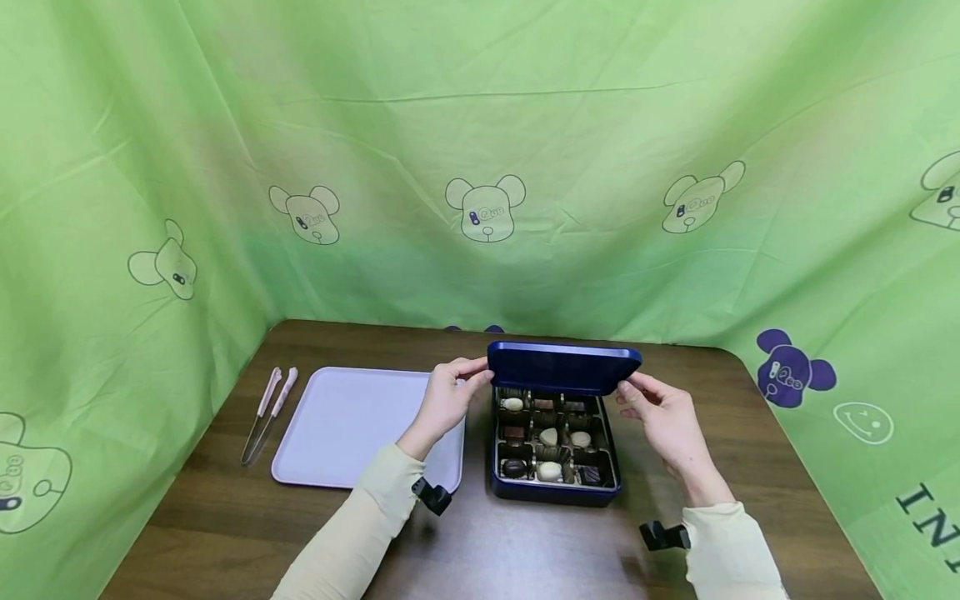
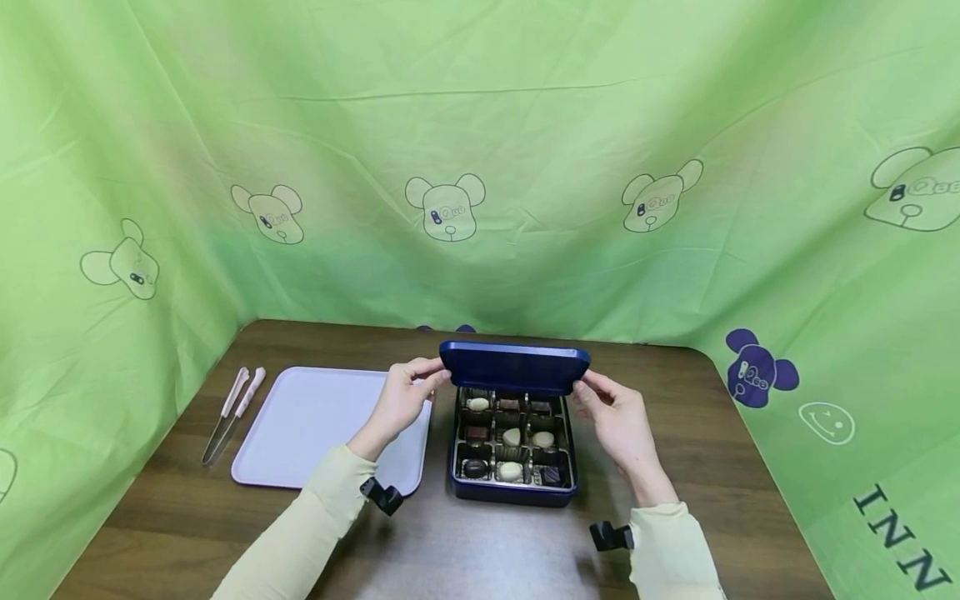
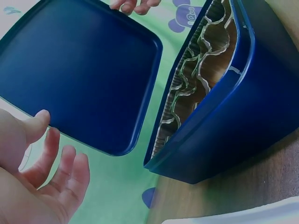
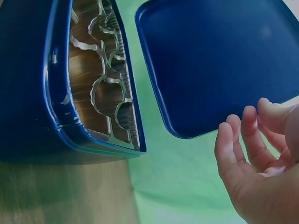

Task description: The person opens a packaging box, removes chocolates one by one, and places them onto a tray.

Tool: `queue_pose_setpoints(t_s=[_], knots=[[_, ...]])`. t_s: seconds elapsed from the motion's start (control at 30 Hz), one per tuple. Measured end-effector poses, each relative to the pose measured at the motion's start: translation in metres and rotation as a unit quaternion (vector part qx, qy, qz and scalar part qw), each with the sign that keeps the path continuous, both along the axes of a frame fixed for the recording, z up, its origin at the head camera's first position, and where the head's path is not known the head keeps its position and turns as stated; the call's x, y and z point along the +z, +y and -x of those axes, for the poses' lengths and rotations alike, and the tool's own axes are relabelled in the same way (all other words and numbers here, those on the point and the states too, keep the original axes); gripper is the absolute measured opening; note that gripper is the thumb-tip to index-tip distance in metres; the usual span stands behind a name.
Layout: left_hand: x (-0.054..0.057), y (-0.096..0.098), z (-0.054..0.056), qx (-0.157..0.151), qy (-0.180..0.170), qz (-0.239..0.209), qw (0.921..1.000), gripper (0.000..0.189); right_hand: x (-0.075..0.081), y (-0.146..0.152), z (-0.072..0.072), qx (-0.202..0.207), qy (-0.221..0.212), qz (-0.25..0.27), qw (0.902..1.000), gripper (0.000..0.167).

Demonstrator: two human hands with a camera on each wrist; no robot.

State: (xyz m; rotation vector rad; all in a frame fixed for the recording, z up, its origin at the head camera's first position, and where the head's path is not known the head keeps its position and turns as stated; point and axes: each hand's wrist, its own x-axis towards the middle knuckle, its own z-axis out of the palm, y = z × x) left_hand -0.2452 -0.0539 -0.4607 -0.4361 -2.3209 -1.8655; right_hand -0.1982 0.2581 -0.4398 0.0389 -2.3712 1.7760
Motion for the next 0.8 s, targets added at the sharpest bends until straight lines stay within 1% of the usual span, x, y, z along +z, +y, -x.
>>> queue_pose_setpoints(t_s=[0.13,0.23,0.37,0.47,0.57,0.63,0.7,0.8], knots=[[0.001,0.001,0.0,0.01,0.03,0.013,0.9994,0.024,0.001,-0.001,0.0,-0.005,-0.004,0.013,0.9999,0.044],[0.001,0.001,0.0,0.011,0.042,0.014,0.999,0.024,0.003,0.0,-0.001,-0.013,-0.007,0.012,0.9998,0.045],[0.001,0.003,-0.001,0.003,0.04,-0.005,0.9992,0.025,0.002,0.0,-0.001,-0.03,-0.004,-0.008,0.9995,0.044],[0.0,0.003,-0.001,0.006,0.034,-0.012,0.9993,0.024,0.001,-0.001,-0.001,-0.04,0.013,-0.023,0.9988,0.04],[0.0,0.005,-0.002,0.008,0.026,-0.018,0.9995,0.024,-0.001,-0.002,0.0,-0.045,0.034,-0.026,0.9981,0.035],[0.001,0.005,-0.003,0.009,0.017,-0.021,0.9996,0.025,-0.002,-0.002,0.0,-0.048,0.04,-0.026,0.9977,0.035],[0.005,0.006,-0.005,0.008,0.013,-0.023,0.9996,0.025,-0.002,-0.002,0.0,-0.05,0.036,-0.029,0.9977,0.037],[0.019,0.006,-0.013,0.003,0.008,-0.025,0.9997,0.025,-0.003,-0.003,0.0,-0.051,0.025,-0.027,0.998,0.042]])
